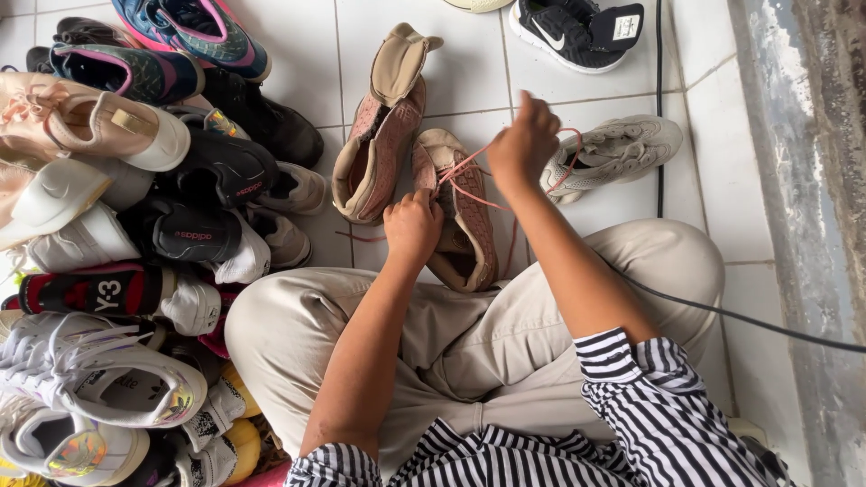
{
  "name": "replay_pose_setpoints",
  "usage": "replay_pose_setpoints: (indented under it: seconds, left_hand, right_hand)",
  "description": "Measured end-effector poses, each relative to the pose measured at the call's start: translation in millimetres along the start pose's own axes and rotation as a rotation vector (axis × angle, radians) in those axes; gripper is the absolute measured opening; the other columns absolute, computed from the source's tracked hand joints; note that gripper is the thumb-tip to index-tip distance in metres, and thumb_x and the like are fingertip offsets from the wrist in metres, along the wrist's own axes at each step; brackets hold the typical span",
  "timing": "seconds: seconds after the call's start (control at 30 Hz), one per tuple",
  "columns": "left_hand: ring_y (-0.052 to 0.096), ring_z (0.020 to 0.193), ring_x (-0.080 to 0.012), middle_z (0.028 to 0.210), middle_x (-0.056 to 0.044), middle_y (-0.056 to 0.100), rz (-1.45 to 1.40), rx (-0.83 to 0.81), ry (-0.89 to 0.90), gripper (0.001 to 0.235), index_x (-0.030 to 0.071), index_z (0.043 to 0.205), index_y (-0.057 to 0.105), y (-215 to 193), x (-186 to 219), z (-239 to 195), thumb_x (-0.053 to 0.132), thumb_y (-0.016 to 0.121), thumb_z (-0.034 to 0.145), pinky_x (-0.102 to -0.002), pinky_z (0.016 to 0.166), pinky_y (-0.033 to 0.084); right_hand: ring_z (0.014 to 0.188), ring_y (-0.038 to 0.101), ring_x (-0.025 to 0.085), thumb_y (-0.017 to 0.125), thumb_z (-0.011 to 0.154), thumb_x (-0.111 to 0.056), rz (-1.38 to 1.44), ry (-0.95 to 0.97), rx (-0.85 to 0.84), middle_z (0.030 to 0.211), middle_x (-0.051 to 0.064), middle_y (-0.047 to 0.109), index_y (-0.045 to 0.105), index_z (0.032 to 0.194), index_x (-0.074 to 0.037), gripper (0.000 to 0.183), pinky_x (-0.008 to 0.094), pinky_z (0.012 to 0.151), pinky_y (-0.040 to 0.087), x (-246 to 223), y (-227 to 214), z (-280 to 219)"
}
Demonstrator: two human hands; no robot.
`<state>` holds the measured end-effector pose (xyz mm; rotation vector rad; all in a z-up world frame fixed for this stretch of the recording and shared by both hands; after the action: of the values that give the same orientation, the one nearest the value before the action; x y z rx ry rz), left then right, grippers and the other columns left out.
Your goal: The person sits on the floor and laces a pair of pink high-top sneakers. They thread the laces through the eyelets, pull them tight, and tie a knot. The person handles the laces and shoes by hand.
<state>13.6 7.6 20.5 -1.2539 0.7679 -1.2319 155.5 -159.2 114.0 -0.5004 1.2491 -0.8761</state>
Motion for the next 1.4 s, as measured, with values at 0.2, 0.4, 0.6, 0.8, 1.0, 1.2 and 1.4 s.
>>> replay_pose_setpoints:
  seconds: [0.2,0.4,0.6,0.8,1.0,1.2,1.4]
  left_hand:
    - [0.076,0.080,-0.0259,0.085,-0.002,0.071,-0.014,-0.018,0.008,0.026,0.022,0.106,0.072,-8,2,0,0.038,0.066,0.087,-0.041,0.090,0.052]
    - [0.076,0.080,-0.0245,0.084,0.000,0.070,-0.016,-0.003,-0.014,0.024,0.024,0.105,0.071,-6,1,0,0.038,0.063,0.087,-0.040,0.089,0.052]
    - [0.072,0.075,-0.0308,0.082,-0.005,0.070,-0.071,-0.042,-0.039,0.021,0.018,0.102,0.070,-24,8,0,0.032,0.062,0.088,-0.046,0.082,0.051]
    - [0.068,0.071,-0.0353,0.081,-0.007,0.069,-0.102,-0.090,-0.095,0.020,0.015,0.098,0.068,-25,9,1,0.030,0.057,0.090,-0.050,0.074,0.049]
    - [0.069,0.074,-0.0356,0.085,-0.008,0.070,-0.105,-0.112,-0.102,0.024,0.015,0.106,0.069,-25,7,2,0.031,0.057,0.091,-0.050,0.076,0.049]
    - [0.069,0.083,-0.0382,0.093,-0.011,0.071,-0.145,-0.164,-0.100,0.030,0.014,0.112,0.066,-29,8,6,0.034,0.054,0.093,-0.052,0.081,0.048]
    - [0.064,0.114,-0.0452,0.126,-0.024,0.060,-0.362,0.033,0.074,0.068,0.006,0.152,0.040,-90,24,13,0.028,0.065,0.092,-0.055,0.095,0.053]
  right_hand:
    - [0.133,0.043,0.044,0.081,0.077,-0.008,-0.165,-0.684,-0.341,0.131,0.016,0.061,0.079,0.095,-0.014,0.019,0.066,0.102,0.034,-30,30,-57]
    - [0.125,0.045,0.035,0.076,0.080,-0.010,-0.211,-0.745,-0.337,0.121,0.009,0.062,0.076,0.085,-0.013,0.005,0.061,0.102,0.036,-21,34,-41]
    - [0.090,0.057,0.033,0.067,0.078,0.001,-0.101,-0.451,0.114,0.099,0.007,0.057,0.066,0.079,-0.013,0.014,0.049,0.065,0.050,6,-4,19]
    - [0.092,0.057,0.034,0.058,0.081,0.011,0.233,-0.042,0.301,0.098,0.011,0.054,0.063,0.085,-0.015,0.026,0.045,0.071,0.050,23,-38,47]
    - [0.084,0.058,0.027,0.047,0.092,-0.001,0.515,0.081,0.612,0.095,0.011,0.057,0.056,0.090,-0.009,0.012,0.039,0.078,0.048,36,-71,65]
    - [0.082,0.056,0.022,0.046,0.096,-0.006,0.627,-0.196,0.458,0.091,0.005,0.061,0.055,0.094,-0.011,0.010,0.034,0.077,0.046,-8,-91,44]
    - [0.105,0.059,0.033,0.080,0.086,-0.009,0.415,-0.666,-0.206,0.098,0.008,0.068,0.077,0.085,-0.016,0.007,0.046,0.095,0.044,-75,-71,-52]
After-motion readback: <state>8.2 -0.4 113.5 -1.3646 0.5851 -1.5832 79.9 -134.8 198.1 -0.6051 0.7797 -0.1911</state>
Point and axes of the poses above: each hand's wrist, its own z-axis towards the middle knuckle, its own y-axis out of the palm, x = y × z, the point moved 2 cm from there along z, towards the middle knuckle
